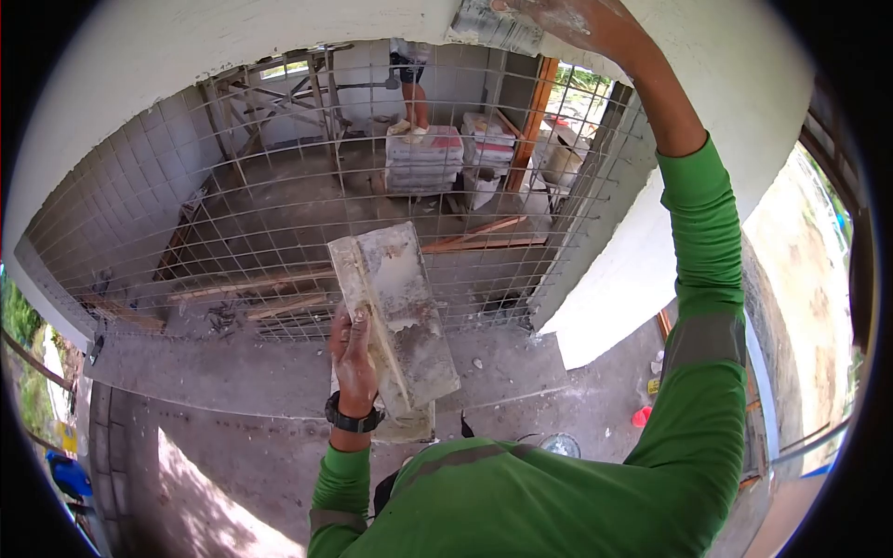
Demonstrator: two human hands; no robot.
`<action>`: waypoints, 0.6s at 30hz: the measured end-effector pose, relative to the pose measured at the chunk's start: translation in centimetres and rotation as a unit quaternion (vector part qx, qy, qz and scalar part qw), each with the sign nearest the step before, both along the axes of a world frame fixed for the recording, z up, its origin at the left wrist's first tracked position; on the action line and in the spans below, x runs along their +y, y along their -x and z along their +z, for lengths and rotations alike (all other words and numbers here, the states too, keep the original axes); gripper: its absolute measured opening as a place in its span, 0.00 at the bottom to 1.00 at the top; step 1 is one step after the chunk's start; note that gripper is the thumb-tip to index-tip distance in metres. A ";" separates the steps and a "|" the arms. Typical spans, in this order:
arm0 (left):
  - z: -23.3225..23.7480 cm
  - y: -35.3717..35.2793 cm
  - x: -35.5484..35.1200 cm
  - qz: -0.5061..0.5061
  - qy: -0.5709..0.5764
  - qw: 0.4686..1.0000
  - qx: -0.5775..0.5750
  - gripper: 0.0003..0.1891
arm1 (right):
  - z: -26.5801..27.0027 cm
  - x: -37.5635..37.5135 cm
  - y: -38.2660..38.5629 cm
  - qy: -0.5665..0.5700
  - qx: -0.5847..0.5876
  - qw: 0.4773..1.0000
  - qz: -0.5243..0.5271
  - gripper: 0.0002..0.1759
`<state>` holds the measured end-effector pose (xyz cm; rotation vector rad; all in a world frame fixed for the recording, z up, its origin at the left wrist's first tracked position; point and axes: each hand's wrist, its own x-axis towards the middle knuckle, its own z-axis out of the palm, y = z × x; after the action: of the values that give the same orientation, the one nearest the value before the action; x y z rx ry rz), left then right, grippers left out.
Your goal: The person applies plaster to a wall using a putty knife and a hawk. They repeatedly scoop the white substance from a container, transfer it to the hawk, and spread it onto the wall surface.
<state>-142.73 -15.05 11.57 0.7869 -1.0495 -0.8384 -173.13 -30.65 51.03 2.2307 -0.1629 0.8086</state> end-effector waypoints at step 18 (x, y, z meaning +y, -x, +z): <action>-0.5 1.1 -0.2 0.026 -0.042 0.999 -0.006 0.23 | 4.0 2.2 2.5 0.155 -0.071 0.983 -0.067 0.29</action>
<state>-143.80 -15.30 11.02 0.8875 -1.0058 -0.8372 -175.59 -28.49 55.01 1.8505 -0.2360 0.8574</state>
